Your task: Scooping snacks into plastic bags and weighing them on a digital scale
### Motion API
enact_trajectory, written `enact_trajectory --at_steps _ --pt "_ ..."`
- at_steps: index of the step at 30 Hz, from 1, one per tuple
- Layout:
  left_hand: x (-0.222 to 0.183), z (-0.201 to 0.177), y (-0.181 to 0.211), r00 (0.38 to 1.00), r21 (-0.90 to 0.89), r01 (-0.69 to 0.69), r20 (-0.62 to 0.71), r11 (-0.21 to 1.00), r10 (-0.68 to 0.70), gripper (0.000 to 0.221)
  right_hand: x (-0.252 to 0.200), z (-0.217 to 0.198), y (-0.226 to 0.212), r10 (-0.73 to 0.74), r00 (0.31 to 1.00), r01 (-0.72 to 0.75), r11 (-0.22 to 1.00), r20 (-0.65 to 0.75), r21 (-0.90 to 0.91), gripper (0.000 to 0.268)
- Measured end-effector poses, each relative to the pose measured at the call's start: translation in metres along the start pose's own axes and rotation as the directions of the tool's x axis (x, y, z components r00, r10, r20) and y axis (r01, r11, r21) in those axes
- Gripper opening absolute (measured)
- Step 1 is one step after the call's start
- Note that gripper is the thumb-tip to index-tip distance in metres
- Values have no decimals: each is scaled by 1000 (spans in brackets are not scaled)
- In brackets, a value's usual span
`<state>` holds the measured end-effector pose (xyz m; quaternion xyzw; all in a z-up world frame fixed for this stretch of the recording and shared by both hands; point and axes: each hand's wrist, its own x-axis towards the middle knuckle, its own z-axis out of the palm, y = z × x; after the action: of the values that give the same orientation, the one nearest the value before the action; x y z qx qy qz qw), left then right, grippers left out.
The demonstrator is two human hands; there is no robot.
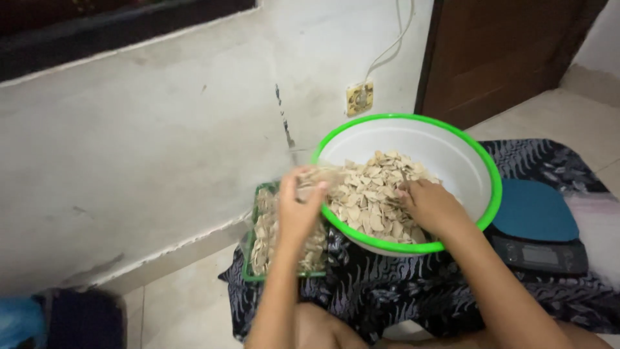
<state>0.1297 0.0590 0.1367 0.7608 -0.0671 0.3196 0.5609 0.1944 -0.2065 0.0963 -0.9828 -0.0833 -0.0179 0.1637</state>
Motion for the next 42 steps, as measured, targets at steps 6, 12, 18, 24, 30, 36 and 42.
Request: enact_trajectory --at_steps 6,12,18,24,30,36,42 --pt "-30 -88 -86 984 276 155 47 948 -175 44 -15 -16 -10 -30 1000 29 998 6 58 45" --pt "-77 -140 -104 945 411 288 25 865 -327 39 -15 -26 -18 25 990 -42 992 142 117 44" --pt "-123 -134 -154 966 657 223 -47 720 -256 47 -9 -17 -9 -9 991 -7 993 131 121 41" --pt "-122 -79 -153 948 649 312 -165 694 -273 48 -13 -21 -12 7 984 -33 989 177 143 45" --pt "-98 -46 -146 904 615 426 -301 664 -302 39 -17 -22 -13 -6 989 -17 989 148 150 44" --pt "-97 -29 -181 906 580 420 -310 698 -288 46 -23 -34 -24 44 981 -78 982 191 172 42" --pt "-103 -36 -183 925 639 380 -246 668 -291 39 -20 -28 -18 13 983 -47 983 185 179 42"
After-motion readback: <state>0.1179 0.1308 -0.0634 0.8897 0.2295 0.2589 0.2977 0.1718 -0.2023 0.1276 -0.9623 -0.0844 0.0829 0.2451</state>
